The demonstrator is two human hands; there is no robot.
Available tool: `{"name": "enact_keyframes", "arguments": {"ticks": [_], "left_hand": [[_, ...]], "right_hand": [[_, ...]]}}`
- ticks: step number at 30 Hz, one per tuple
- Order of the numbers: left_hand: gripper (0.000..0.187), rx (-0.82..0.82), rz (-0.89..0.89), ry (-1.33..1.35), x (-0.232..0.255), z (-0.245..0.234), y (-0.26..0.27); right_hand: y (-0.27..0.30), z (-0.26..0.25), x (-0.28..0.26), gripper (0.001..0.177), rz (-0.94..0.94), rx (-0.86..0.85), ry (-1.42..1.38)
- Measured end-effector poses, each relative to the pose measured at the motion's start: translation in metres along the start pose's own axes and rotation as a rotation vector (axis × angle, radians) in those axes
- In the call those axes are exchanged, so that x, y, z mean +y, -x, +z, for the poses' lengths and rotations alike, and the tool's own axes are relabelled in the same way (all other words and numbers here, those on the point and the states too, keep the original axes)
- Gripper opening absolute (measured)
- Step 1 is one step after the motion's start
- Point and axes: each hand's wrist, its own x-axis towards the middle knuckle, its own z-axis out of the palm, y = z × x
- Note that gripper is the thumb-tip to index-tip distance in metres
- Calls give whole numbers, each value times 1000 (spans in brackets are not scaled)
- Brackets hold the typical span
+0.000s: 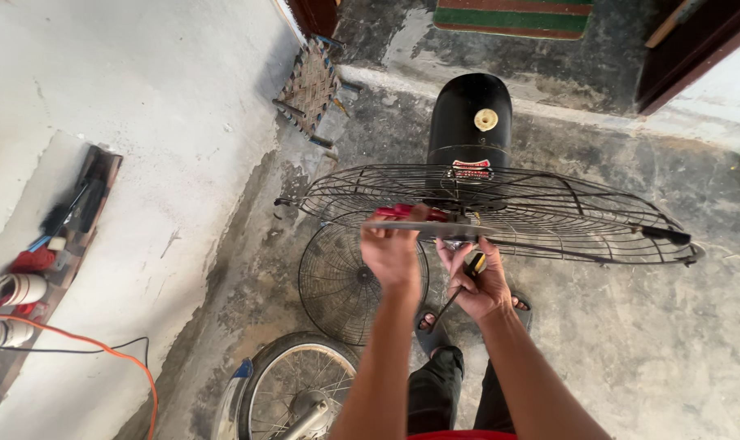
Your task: The person disassembles and reassembles an electric fan. They remove the front grille, detach the fan blades, and then reattach the blades and grille using pliers and a screwdriver. The person also adjusts the fan's tilt mechanism with a screwdriver.
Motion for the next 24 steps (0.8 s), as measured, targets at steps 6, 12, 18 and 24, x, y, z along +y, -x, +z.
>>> {"name": "enact_keyframes", "arguments": {"ticks": [6, 12, 18, 24], "left_hand": [[28, 6, -180, 36, 2, -25, -26], [38, 58, 220, -499, 16, 18, 38], [49, 77, 370, -449, 20, 54, 79], [53, 140, 188, -455, 8, 42, 51]], "right_hand": [[6, 11, 24, 67, -147, -23, 153], [-1, 7, 24, 71, 1, -260, 66], [-21, -13, 14, 60, 138, -456, -161], [-13, -10, 9, 58, 28, -358, 33]]}}
